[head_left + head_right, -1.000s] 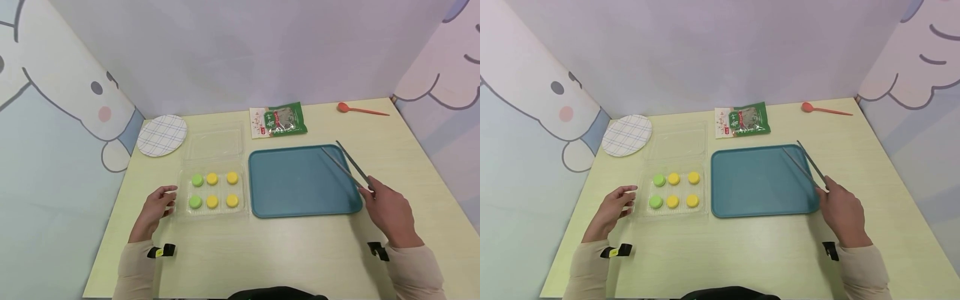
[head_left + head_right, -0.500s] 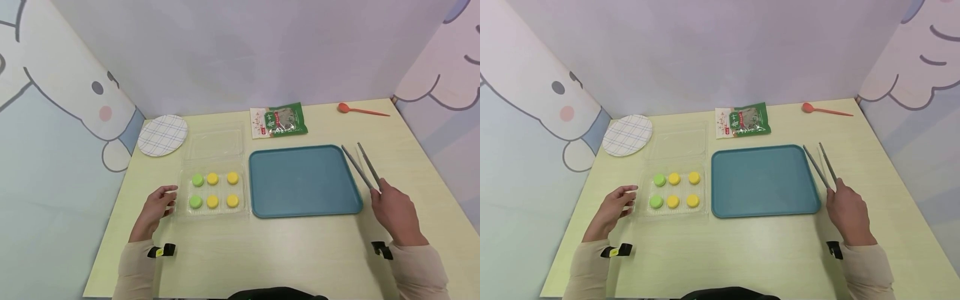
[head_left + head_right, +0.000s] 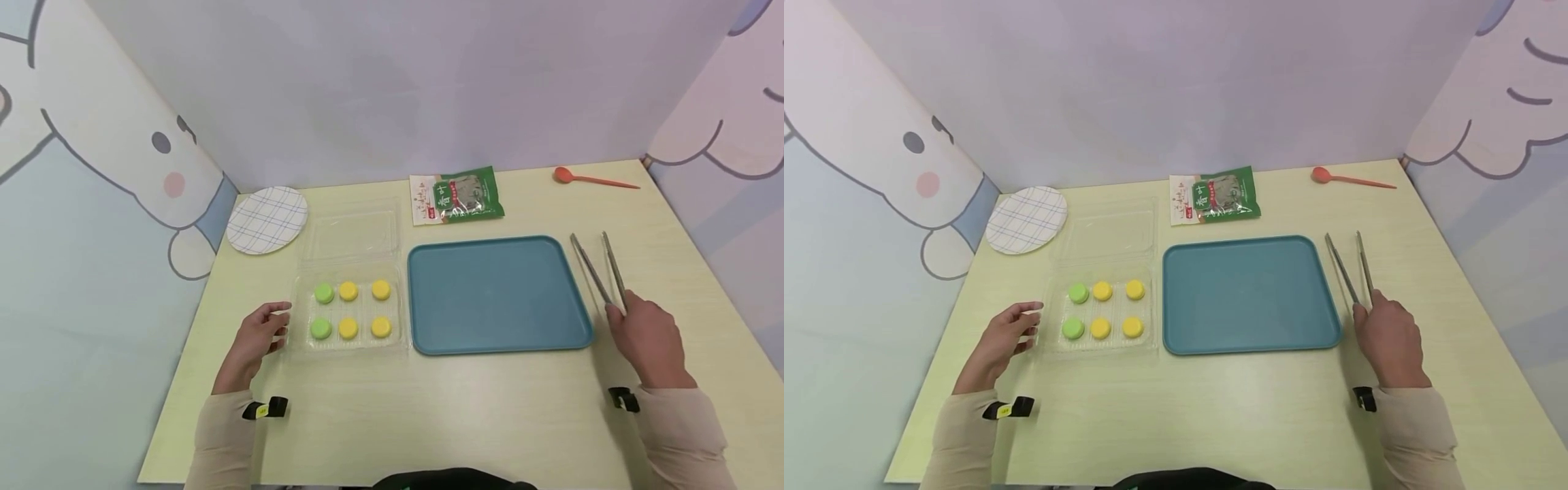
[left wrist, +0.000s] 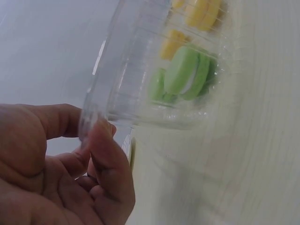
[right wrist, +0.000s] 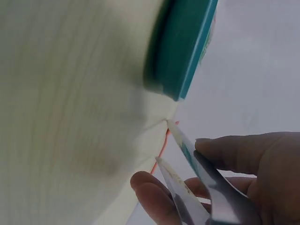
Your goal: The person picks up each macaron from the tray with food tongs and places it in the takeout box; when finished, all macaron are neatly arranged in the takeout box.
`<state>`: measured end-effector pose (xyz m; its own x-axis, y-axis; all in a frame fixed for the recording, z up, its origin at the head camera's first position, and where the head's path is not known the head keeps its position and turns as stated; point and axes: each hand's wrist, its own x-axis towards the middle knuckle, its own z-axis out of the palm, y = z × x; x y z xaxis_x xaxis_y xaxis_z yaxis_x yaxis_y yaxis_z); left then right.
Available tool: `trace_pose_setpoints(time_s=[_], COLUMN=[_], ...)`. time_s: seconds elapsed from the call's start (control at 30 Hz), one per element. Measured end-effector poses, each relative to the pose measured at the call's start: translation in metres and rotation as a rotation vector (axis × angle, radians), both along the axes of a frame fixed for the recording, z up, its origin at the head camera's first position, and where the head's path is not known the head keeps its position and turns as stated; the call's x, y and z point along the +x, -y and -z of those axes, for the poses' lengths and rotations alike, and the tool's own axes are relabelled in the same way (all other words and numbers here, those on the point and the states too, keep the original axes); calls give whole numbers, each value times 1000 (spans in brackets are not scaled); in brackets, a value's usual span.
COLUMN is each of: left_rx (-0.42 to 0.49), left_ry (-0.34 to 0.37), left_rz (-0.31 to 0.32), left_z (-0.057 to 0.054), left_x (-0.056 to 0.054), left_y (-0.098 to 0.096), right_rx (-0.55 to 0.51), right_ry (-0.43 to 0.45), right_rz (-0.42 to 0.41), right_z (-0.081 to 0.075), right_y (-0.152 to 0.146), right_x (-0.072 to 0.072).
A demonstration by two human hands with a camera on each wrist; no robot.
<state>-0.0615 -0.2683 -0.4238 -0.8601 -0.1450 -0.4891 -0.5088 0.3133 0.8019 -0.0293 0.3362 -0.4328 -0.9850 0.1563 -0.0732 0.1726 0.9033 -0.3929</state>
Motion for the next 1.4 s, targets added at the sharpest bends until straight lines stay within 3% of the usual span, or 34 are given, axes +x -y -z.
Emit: trace_pose_setpoints(time_s=[0.23,0.67,0.77,0.87,1.03,1.13,1.27,1.4], left_rx=[5,1,-1,-4,-28,-48,-41,-14], left_ry=[-5,-2,-5,-6,-14,-31,-35,-15], left_rz=[-5,8,44,124,227,256,314,353], left_z=[0,-3,-4,-7,-16,-25,-31,-29], left_x=[1,-1,0,-2,-15,-32,-59,-85], left_y=[1,3,6,12,24,25,25,25], right_rx=[25,27,42,51,30,-22,-166,-318], right_ry=[186,202,219,171,21,19,75,135], right_rz=[58,64,63,26,-167,-306,-445,-503], right_z=[-2,-2,-9,-26,-56,-63,-58,-48], right_y=[-6,-7,-1,19,75,112,162,203], right_x=[-1,-6,-8,-16,-47,-75,-117,-152])
